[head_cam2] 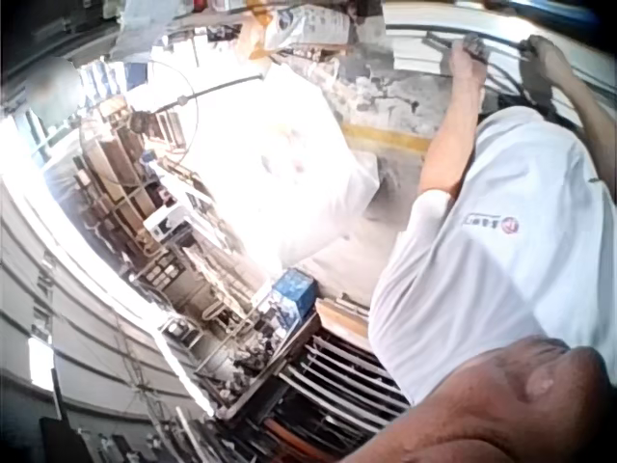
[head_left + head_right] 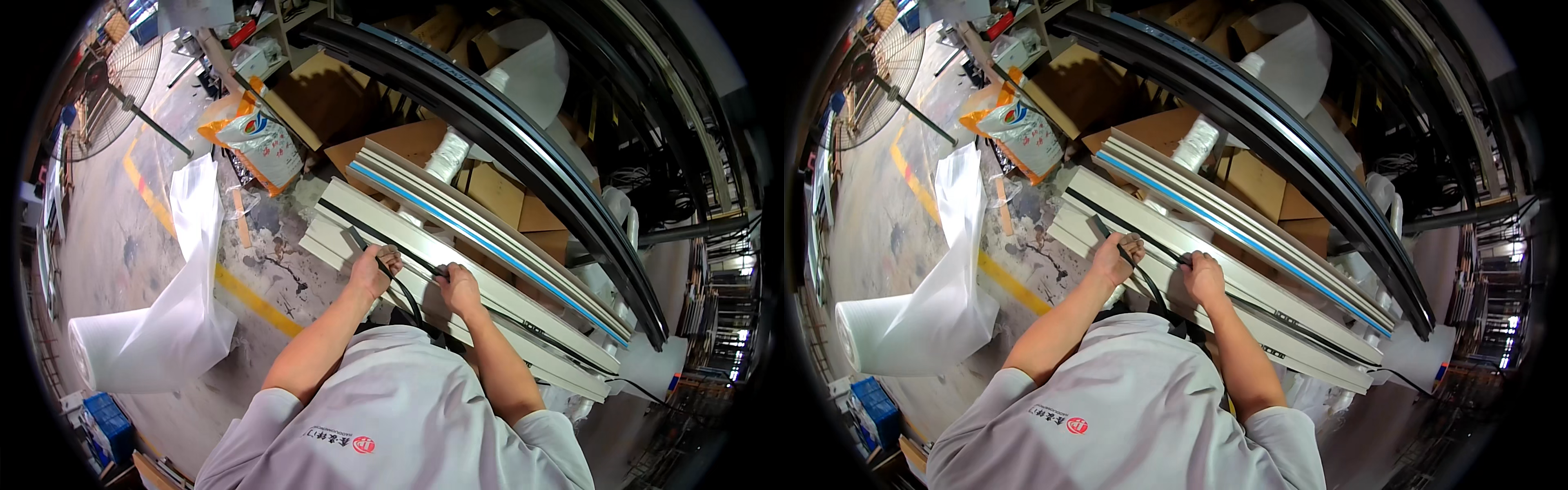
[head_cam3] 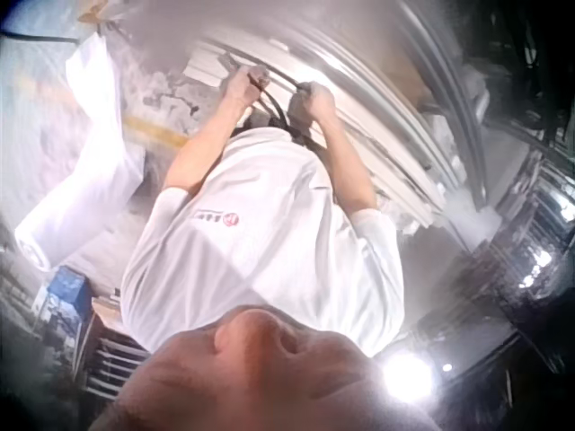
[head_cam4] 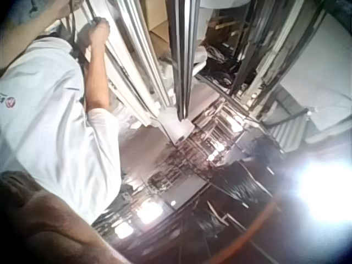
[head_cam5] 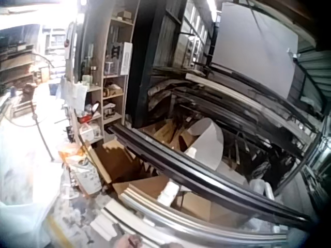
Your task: The person applies a black weatherstrip to the edge of a white metal door frame, using scissors to cut the strip to the correct length.
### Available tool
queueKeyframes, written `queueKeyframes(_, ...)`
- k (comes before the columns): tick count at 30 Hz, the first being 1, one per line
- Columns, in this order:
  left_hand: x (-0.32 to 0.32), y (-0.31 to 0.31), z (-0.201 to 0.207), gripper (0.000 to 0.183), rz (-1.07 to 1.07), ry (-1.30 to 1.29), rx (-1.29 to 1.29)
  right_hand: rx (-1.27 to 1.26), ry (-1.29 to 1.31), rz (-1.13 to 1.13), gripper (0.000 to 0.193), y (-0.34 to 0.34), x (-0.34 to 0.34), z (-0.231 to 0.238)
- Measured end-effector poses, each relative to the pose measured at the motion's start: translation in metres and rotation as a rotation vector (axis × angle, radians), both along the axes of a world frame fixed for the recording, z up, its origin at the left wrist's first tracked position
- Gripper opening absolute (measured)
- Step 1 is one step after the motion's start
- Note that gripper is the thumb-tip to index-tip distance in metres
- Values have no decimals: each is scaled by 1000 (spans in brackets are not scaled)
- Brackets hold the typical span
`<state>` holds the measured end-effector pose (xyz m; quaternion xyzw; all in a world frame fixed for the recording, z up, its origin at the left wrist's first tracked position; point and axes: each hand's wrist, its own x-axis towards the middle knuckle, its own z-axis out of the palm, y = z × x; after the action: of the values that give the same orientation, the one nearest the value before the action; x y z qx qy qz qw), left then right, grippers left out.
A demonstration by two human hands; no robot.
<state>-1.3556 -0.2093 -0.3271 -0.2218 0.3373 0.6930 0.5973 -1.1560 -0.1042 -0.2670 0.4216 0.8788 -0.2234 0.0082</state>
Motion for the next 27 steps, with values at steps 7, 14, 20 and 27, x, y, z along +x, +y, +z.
queueKeyframes(7,3,5,-22,39,70,33,34,-337,190,-66,21,-6,-18,89)
queueKeyframes(14,8,-19,-70,34,-110,712,402,-278,668,78,23,-49,-65,216)
queueKeyframes(20,3,-14,31,52,115,-82,453,-185,241,-102,25,-38,-38,170)
queueKeyframes(27,4,-16,80,43,62,74,409,-242,179,-160,33,-74,5,126)
